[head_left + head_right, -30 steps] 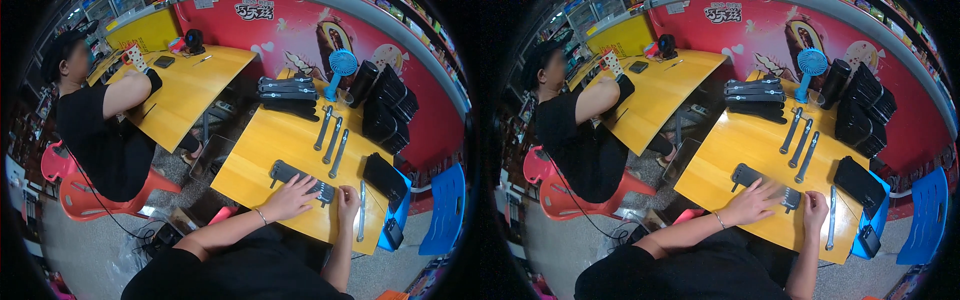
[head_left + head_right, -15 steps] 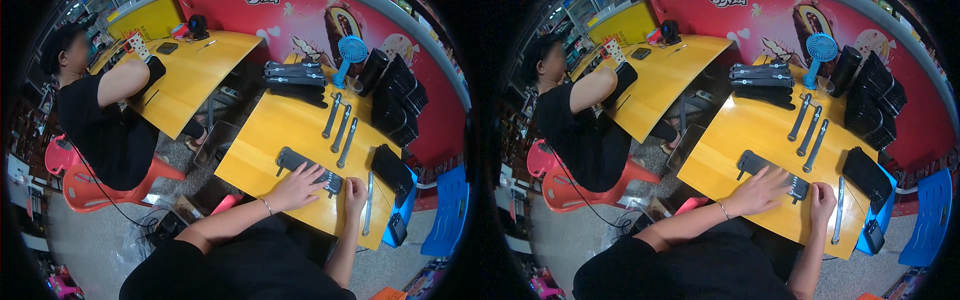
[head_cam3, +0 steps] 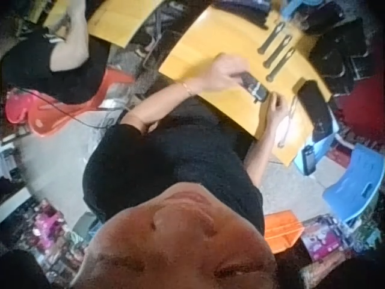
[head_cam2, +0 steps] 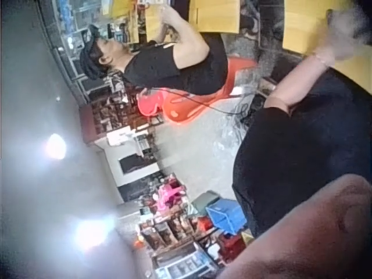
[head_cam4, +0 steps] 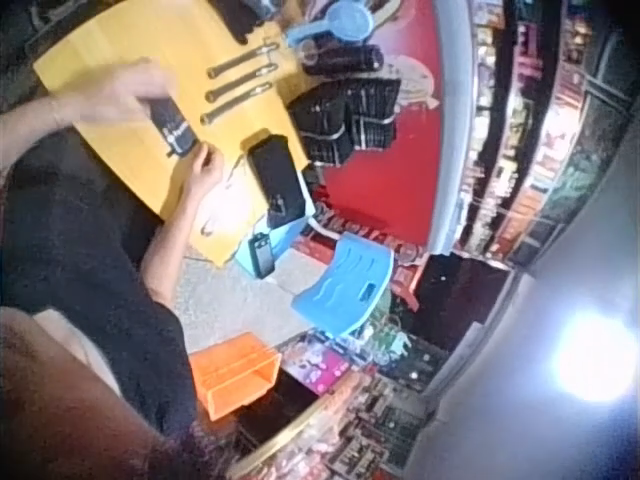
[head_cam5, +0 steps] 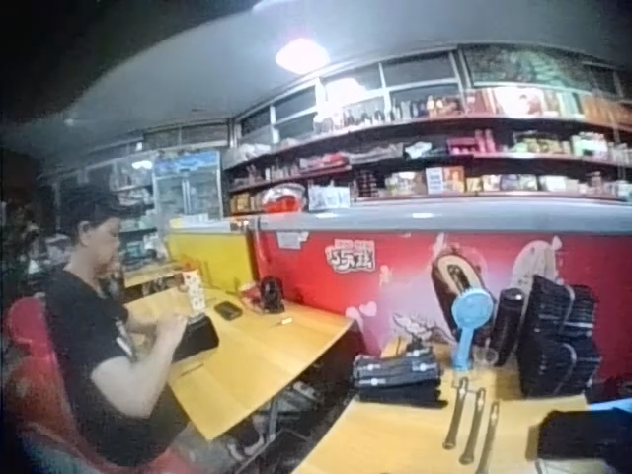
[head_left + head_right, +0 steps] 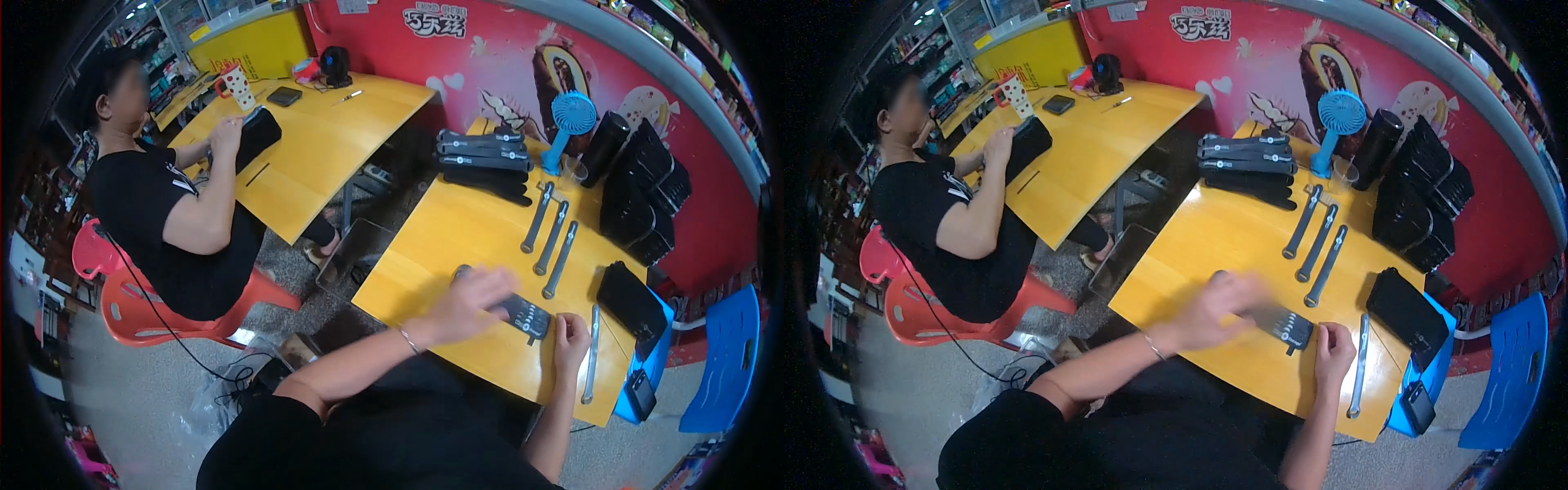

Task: Organize and stack black plastic components on a workbench for packaging.

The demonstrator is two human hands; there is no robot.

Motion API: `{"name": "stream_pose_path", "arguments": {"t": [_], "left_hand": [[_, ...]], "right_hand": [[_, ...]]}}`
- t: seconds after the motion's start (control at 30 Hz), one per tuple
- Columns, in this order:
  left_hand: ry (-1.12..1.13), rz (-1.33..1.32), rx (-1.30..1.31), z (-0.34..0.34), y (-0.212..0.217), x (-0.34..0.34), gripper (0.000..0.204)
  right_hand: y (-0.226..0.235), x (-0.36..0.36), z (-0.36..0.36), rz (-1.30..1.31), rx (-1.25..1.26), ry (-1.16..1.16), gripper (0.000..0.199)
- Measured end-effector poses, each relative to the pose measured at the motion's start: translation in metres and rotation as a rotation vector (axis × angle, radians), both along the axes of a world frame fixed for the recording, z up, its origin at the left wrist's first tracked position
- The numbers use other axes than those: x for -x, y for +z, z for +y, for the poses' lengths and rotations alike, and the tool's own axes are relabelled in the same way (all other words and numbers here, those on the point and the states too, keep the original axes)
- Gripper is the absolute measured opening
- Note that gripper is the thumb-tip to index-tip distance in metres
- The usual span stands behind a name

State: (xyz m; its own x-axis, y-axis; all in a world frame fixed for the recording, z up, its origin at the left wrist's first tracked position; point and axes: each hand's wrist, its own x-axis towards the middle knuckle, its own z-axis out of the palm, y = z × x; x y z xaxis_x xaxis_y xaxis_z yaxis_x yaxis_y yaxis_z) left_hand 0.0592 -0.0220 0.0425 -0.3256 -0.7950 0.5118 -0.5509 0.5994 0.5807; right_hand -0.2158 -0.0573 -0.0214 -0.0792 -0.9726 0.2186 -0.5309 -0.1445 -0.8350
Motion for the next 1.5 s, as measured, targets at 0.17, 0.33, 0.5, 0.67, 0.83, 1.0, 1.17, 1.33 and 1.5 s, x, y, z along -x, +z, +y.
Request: {"name": "stream_pose_path", "arguments": {"t": [0.17,0.33,0.5,0.67,0.83,1.0,1.17,1.33,1.5], "left_hand": [[0.584,0.584,-0.07,-0.034,0.053,-0.153,0.047],[0.676,0.542,-0.367,-0.011,0.035,-0.227,0.067],[0.807,0.669,-0.217,-0.005,0.038,-0.279,0.081],[0.957,1.183,-0.121,-0.039,0.089,-0.361,0.03],[0.638,1.137,-0.208,-0.072,0.08,-0.242,0.024],[0.312,0.659,-0.268,-0.052,0.003,-0.119,0.038],[0.432,0.522,-0.303,-0.031,-0.037,-0.072,0.033],[0.483,0.5,-0.279,-0.017,-0.073,-0.066,0.027],[0.531,0.43,-0.17,-0.014,-0.067,-0.058,0.021]], "right_hand": [[0.017,-0.016,0.0,0.053,0.091,0.071,0.007],[0.011,-0.007,-0.002,0.036,0.124,0.064,0.007],[0.002,-0.001,-0.005,0.078,0.119,0.066,0.007],[0.007,-0.01,-0.002,0.065,0.117,0.092,0.008],[0.018,-0.009,0.002,0.065,0.084,0.071,0.007],[0.019,-0.014,0.001,0.083,0.093,0.077,0.007],[0.015,-0.01,-0.002,0.091,0.109,0.084,0.007],[0.015,-0.01,-0.002,0.073,0.082,0.08,0.006],[0.017,-0.011,-0.002,0.11,0.115,0.093,0.006]]}}
